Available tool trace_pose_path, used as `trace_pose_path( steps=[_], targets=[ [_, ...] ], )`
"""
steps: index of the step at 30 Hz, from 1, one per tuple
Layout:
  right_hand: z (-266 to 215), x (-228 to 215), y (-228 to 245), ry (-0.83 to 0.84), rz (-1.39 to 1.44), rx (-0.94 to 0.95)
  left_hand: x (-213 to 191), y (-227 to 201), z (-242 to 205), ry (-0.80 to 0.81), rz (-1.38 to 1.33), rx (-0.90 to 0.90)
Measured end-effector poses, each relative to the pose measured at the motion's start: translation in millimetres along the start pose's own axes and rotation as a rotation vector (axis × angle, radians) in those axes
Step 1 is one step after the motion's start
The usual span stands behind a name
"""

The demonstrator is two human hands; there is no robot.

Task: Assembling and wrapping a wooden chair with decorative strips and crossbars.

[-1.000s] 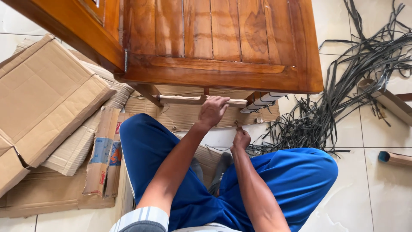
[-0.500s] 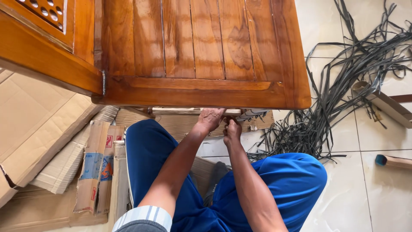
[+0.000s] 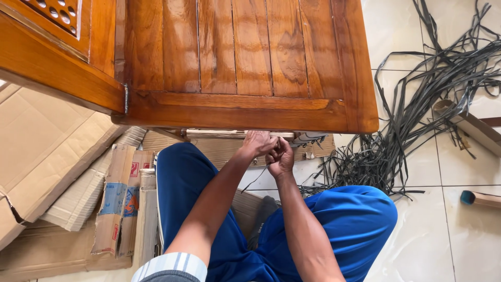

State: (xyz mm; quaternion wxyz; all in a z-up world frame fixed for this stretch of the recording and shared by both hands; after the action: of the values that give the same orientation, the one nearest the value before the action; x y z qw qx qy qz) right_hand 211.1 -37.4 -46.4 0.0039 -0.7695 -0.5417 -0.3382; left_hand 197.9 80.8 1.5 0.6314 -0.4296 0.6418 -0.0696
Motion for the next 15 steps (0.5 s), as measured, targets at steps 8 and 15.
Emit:
trace_pose_path(
  steps=[8, 15],
  targets=[
    [21.8, -18.9, -10.1, -0.016, -0.071, 0.035, -18.9, -17.5, 5.4, 0.027, -0.088, -0.143],
    [25.0, -79.7, -7.0, -0.419, -0.435, -0.184, 18.9, 15.8, 25.2, 0.049, -0.018, -0.13]
  ],
)
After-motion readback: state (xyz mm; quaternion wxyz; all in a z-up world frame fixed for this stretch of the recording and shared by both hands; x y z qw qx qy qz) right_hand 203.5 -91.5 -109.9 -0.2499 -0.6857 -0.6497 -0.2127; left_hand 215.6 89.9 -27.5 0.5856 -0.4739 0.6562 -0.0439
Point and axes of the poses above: each hand's wrist, its own z-axis towards the middle knuckle, its own x-axis out of the palm, y = z × x, the point moved 8 cm from there along z, towards the middle knuckle, and after that the axes turned 10 degrees about -y, right-handed, at the moved point
